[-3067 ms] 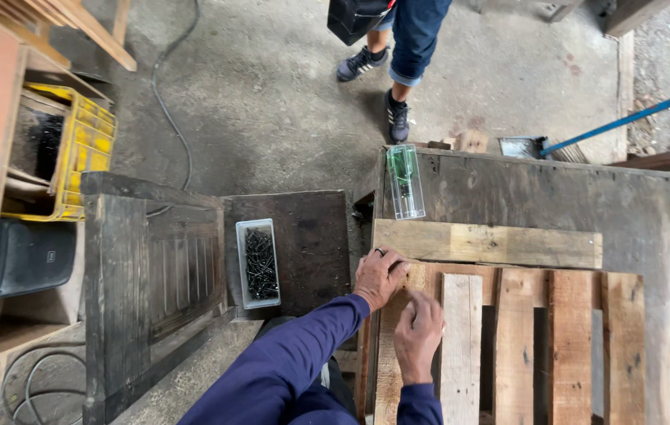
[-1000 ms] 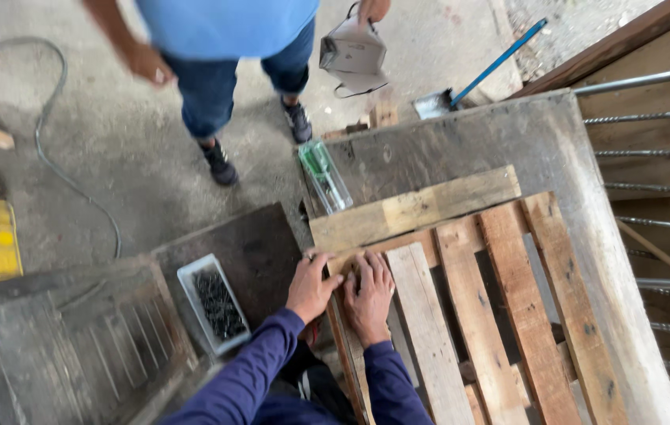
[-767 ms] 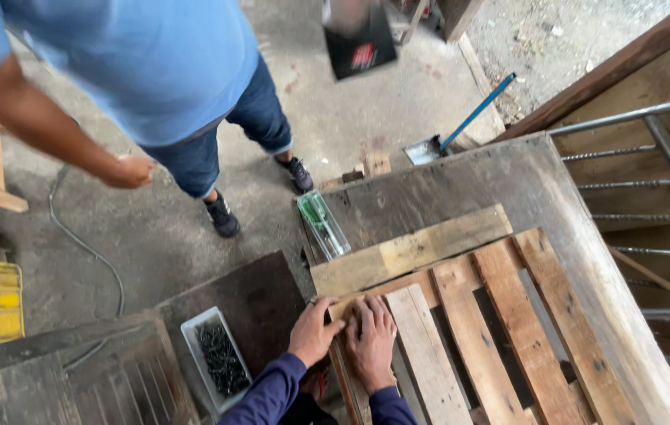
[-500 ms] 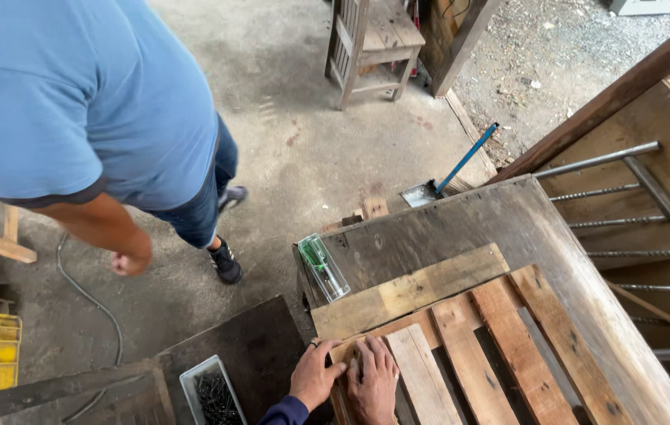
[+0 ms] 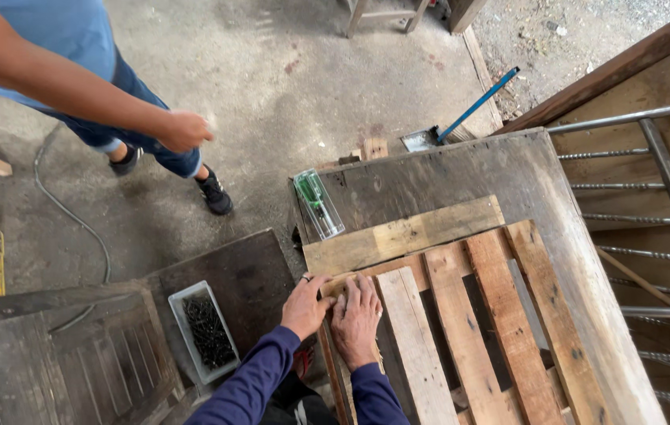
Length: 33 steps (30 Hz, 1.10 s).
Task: The person assembles a wood structure by arranging individual wood planks into a grid pattern on a workbench, aligning the slats, and picking up nails from a plastic container by hand.
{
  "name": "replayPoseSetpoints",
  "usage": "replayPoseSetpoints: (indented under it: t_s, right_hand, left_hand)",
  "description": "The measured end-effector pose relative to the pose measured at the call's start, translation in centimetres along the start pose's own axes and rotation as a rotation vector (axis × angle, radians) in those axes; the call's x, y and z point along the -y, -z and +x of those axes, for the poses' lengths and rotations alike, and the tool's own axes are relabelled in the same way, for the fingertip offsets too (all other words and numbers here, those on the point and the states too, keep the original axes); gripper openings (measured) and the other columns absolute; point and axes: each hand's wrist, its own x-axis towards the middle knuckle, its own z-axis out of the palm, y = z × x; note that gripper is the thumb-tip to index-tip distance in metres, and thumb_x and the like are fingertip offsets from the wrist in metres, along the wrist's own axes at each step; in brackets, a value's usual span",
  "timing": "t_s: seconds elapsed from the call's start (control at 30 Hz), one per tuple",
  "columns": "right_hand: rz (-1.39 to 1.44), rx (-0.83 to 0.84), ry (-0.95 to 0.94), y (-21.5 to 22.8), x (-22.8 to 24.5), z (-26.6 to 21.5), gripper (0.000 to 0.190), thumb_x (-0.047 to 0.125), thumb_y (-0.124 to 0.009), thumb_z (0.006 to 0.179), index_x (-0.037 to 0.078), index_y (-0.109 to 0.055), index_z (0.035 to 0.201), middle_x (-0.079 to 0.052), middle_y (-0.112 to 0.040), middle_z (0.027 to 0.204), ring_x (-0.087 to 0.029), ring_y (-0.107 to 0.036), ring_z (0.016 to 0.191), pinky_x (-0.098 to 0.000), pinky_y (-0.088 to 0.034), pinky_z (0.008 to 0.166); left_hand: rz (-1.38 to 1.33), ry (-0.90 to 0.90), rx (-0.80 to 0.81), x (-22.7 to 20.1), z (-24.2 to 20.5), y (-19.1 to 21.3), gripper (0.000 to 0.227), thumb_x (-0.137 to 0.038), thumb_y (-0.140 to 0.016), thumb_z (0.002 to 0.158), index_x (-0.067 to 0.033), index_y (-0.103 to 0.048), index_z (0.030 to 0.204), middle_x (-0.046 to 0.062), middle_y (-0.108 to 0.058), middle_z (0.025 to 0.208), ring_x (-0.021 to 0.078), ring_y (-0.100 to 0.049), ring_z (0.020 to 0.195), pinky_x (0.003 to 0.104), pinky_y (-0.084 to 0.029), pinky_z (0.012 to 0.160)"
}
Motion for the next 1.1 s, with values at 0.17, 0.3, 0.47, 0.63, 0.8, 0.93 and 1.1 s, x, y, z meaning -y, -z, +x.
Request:
replayPoseSetpoints:
  t_s: [0.17, 0.3, 0.47, 0.63, 0.8, 0.93, 1.1]
  right_hand:
    - [-0.074, -0.011, 0.019, -0.2, 0.0, 0.0, 0.038, 0.021, -0.056, 0.097, 0.006, -0.057, 0.132, -0.017, -0.053, 0.145, -0.04, -0.044, 0.14, -0.053, -0.032, 0.112]
    - [-0.097, -0.013, 0.041, -1.2, -1.3, -0.5, 0.041, 0.021, -0.057, 0.097, 0.007, -0.057, 0.135, -0.019, -0.051, 0.145, -0.04, -0.044, 0.138, -0.0542, -0.031, 0.113]
    - [-0.092, 0.059, 0.159, -1.3, -3.0, -0.9, 0.038, 0.018, -0.056, 0.103, 0.007, -0.059, 0.139, -0.024, -0.042, 0.157, -0.044, -0.03, 0.152, -0.057, -0.022, 0.122]
    - [0.017, 0.199, 0.349, 0.4, -2.3, -1.5, 0.032, 0.012, -0.058, 0.107, 0.01, -0.066, 0.138, -0.016, -0.047, 0.163, -0.039, -0.032, 0.158, -0.0554, -0.021, 0.132]
    - [0.091, 0.206, 0.409, 2.0, -0.2, -0.8, 0.029, 0.007, -0.068, 0.103, 0.006, -0.068, 0.131, -0.018, -0.052, 0.154, -0.04, -0.039, 0.153, -0.0555, -0.028, 0.128]
    - [0.13, 0.227, 0.305, 2.5, 0.7, -0.6, 0.028, 0.003, -0.072, 0.1, 0.007, -0.071, 0.127, -0.017, -0.055, 0.152, -0.041, -0.04, 0.152, -0.053, -0.032, 0.128]
    - [0.121, 0.222, 0.242, 2.6, 1.0, -0.8, 0.026, 0.001, -0.074, 0.099, 0.008, -0.074, 0.124, -0.015, -0.058, 0.15, -0.039, -0.043, 0.152, -0.0515, -0.035, 0.128]
  left_hand:
    - [0.004, -0.079, -0.041, 1.3, 0.4, -0.9, 0.044, -0.023, -0.078, 0.081, -0.017, -0.065, 0.123, 0.014, -0.064, 0.123, 0.0378, -0.062, 0.114, 0.046, -0.052, 0.093]
    - [-0.062, -0.106, -0.098, 2.3, -0.1, -2.3, 0.044, -0.021, -0.074, 0.086, -0.0126, -0.06, 0.127, 0.018, -0.06, 0.13, 0.041, -0.059, 0.118, 0.047, -0.051, 0.094]
    - [-0.281, -0.113, -0.394, 2.2, -2.5, -6.4, 0.059, -0.015, -0.066, 0.094, -0.0028, -0.046, 0.149, 0.024, -0.053, 0.145, 0.0435, -0.051, 0.131, 0.046, -0.041, 0.111]
    - [-0.435, -0.13, -0.43, 2.8, -3.5, -6.7, 0.049, -0.018, -0.06, 0.104, -0.0037, -0.05, 0.15, 0.022, -0.055, 0.15, 0.0387, -0.053, 0.139, 0.042, -0.044, 0.116]
    - [-0.473, 0.039, -0.453, 5.8, -5.4, -6.8, 0.038, -0.026, -0.067, 0.101, -0.0053, -0.066, 0.133, 0.017, -0.069, 0.129, 0.0329, -0.066, 0.12, 0.038, -0.053, 0.104]
    - [-0.364, 0.368, -0.695, 14.9, -6.7, -8.6, 0.029, -0.025, -0.069, 0.096, -0.0057, -0.073, 0.117, 0.014, -0.073, 0.112, 0.0294, -0.07, 0.105, 0.037, -0.055, 0.094]
    - [-0.193, 0.777, -0.901, 28.3, -7.5, -7.7, 0.034, -0.018, -0.07, 0.095, -0.0043, -0.066, 0.126, 0.019, -0.061, 0.13, 0.0339, -0.064, 0.111, 0.042, -0.052, 0.097]
